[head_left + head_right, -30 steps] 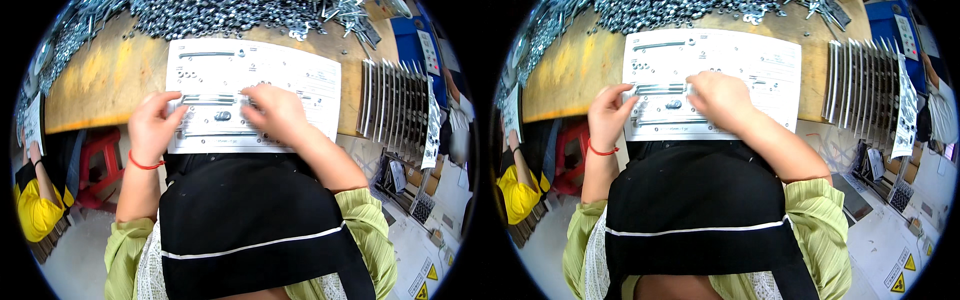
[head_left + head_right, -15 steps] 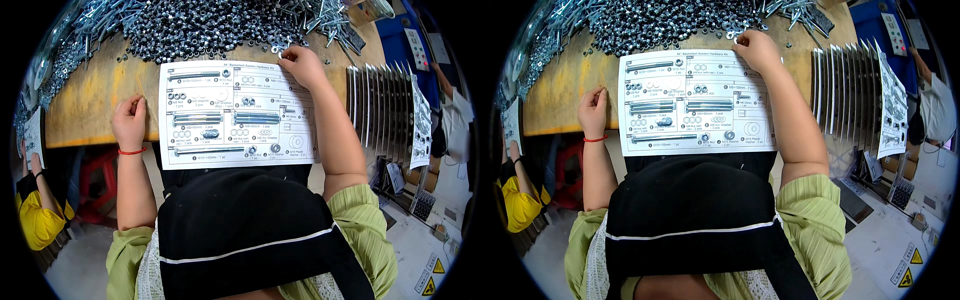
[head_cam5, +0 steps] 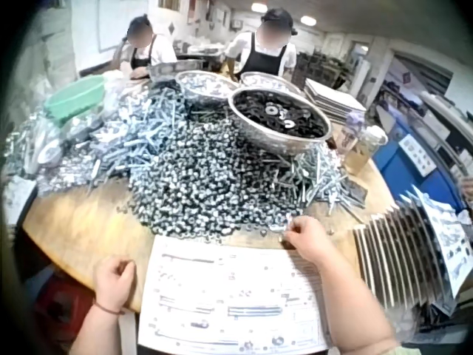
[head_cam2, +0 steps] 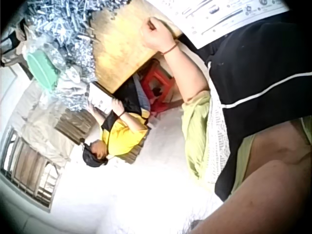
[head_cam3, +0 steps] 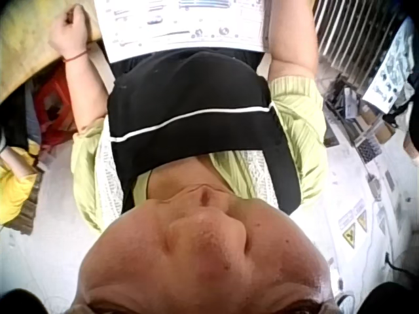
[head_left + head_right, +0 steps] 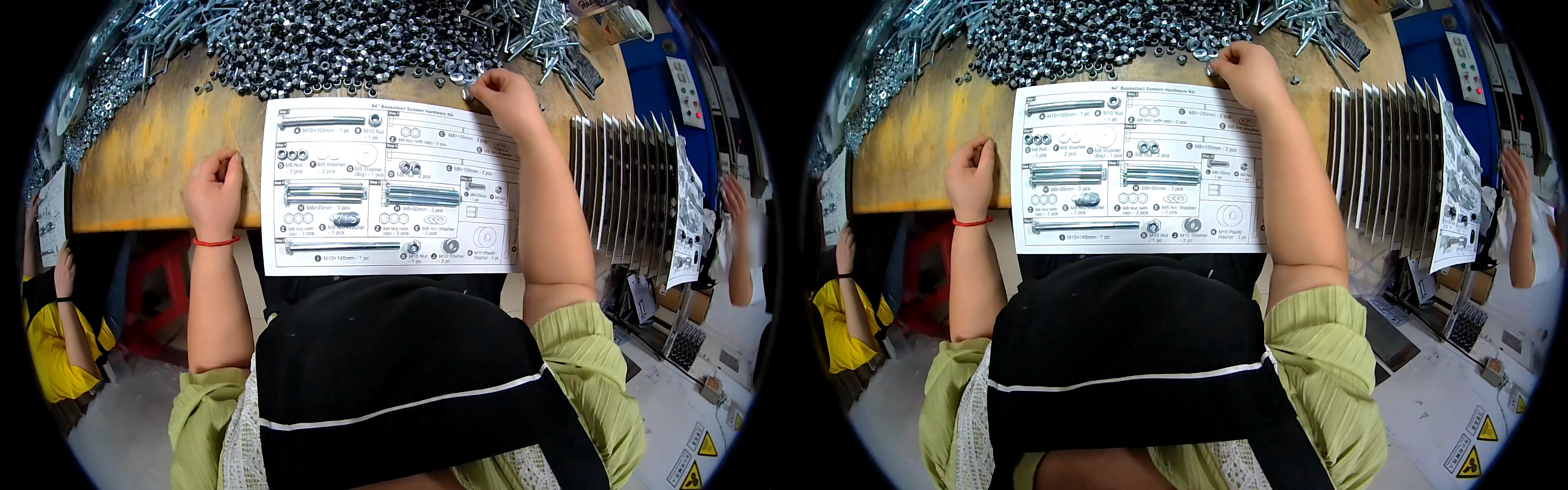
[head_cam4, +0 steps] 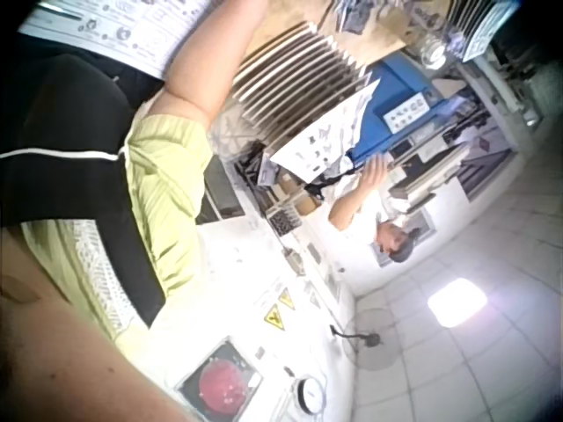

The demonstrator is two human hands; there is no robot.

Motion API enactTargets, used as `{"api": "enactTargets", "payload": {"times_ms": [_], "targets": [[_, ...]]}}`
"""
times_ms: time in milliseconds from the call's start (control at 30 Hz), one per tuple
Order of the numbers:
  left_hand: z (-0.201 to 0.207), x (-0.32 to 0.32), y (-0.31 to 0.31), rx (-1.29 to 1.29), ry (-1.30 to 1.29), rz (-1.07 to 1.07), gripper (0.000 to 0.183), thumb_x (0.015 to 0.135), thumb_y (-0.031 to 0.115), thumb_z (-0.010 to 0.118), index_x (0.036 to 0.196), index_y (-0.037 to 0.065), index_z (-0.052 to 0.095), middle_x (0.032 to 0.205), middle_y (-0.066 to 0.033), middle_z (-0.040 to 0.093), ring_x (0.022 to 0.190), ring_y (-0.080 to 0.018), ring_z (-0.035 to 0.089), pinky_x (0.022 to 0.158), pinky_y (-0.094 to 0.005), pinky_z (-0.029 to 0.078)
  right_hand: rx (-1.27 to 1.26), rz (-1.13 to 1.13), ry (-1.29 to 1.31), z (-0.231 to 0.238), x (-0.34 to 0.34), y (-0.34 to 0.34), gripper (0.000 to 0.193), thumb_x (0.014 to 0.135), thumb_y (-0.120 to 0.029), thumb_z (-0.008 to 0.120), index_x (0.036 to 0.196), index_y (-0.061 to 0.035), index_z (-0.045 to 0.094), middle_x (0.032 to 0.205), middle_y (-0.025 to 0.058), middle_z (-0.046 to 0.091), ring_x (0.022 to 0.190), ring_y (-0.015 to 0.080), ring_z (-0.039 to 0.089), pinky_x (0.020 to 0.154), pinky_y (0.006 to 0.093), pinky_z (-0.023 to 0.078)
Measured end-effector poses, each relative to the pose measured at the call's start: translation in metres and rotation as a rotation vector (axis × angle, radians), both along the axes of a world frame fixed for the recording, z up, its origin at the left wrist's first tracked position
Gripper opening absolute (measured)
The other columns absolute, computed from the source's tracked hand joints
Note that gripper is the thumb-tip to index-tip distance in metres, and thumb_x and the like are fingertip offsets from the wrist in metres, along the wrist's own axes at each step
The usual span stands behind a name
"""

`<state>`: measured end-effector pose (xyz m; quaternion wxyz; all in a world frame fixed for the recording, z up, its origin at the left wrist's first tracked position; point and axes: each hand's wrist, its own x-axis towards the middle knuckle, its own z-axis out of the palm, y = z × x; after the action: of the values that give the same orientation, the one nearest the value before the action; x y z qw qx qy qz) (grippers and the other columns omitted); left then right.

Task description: The person picks bolts, nuts, and washers from piles on the table and places them into designated slots on a printed hardware kit sheet. They repeatedly lift the sheet to check alignment and continue filling the slots with the correct fasteners.

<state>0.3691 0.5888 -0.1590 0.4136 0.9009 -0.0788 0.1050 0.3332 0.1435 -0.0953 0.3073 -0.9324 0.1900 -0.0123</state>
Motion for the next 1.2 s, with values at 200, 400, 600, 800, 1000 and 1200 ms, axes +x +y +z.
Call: {"api": "enactTargets", "payload": {"times_ms": [200,400,600,800,1000,1200], "targets": [[0.001,0.000,0.001,-0.002,0.039,0.015,0.015,0.086,0.015,0.070,0.094,0.003,0.072,0.070,-0.0029,0.057,0.062,-0.0125,0.051,0.059,-0.0276,0.044,-0.192,0.042,0.073,0.007,-0.002,0.005,0.018,0.082,-0.025,0.072,0.094,-0.0111,0.071,0.082,0.0060,0.070,0.077,0.0218,0.066,0.072,0.0363,0.051],[0.004,0.000,-0.001,0.009,0.012,0.011,0.015,0.085,0.016,0.071,0.093,0.004,0.072,0.071,-0.0028,0.058,0.061,-0.0127,0.051,0.060,-0.0277,0.044,-0.514,0.157,-0.003,0.001,0.018,0.029,0.022,0.085,-0.027,0.066,0.105,-0.0206,0.073,0.104,0.0054,0.070,0.093,0.0294,0.067,0.080,0.0418,0.054],[0.003,-0.001,-0.001,0.012,-0.008,0.016,0.016,0.085,0.016,0.071,0.094,0.003,0.072,0.071,-0.0030,0.058,0.061,-0.0131,0.051,0.060,-0.0279,0.044,-0.558,0.166,-0.261,-0.006,0.009,0.014,0.016,0.086,-0.023,0.063,0.096,-0.0164,0.073,0.095,0.0048,0.069,0.089,0.0282,0.066,0.075,0.0408,0.053],[0.001,-0.001,0.000,-0.005,0.012,0.010,0.017,0.086,0.017,0.070,0.095,0.003,0.071,0.071,-0.0029,0.057,0.062,-0.0127,0.051,0.061,-0.0277,0.044,-0.318,0.191,-0.121,0.001,-0.036,-0.013,0.013,0.083,-0.016,0.068,0.094,-0.0103,0.073,0.091,0.0064,0.068,0.082,0.0264,0.066,0.074,0.0382,0.052],[-0.006,0.002,0.005,-0.019,0.064,0.023,0.017,0.086,0.018,0.071,0.095,0.004,0.072,0.071,-0.0025,0.058,0.062,-0.0122,0.051,0.061,-0.0275,0.044,-0.203,0.161,0.037,0.014,-0.049,-0.020,0.020,0.080,-0.019,0.073,0.097,-0.0086,0.073,0.095,0.0069,0.070,0.083,0.0254,0.067,0.077,0.0361,0.052],[-0.006,0.003,0.003,-0.009,0.060,0.036,0.016,0.086,0.018,0.071,0.094,0.004,0.072,0.071,-0.0027,0.058,0.062,-0.0124,0.052,0.061,-0.0275,0.045,-0.191,0.019,0.149,0.013,-0.036,-0.012,0.023,0.079,-0.021,0.076,0.094,-0.0040,0.071,0.081,0.0077,0.069,0.074,0.0209,0.063,0.070,0.0335,0.051]]}}
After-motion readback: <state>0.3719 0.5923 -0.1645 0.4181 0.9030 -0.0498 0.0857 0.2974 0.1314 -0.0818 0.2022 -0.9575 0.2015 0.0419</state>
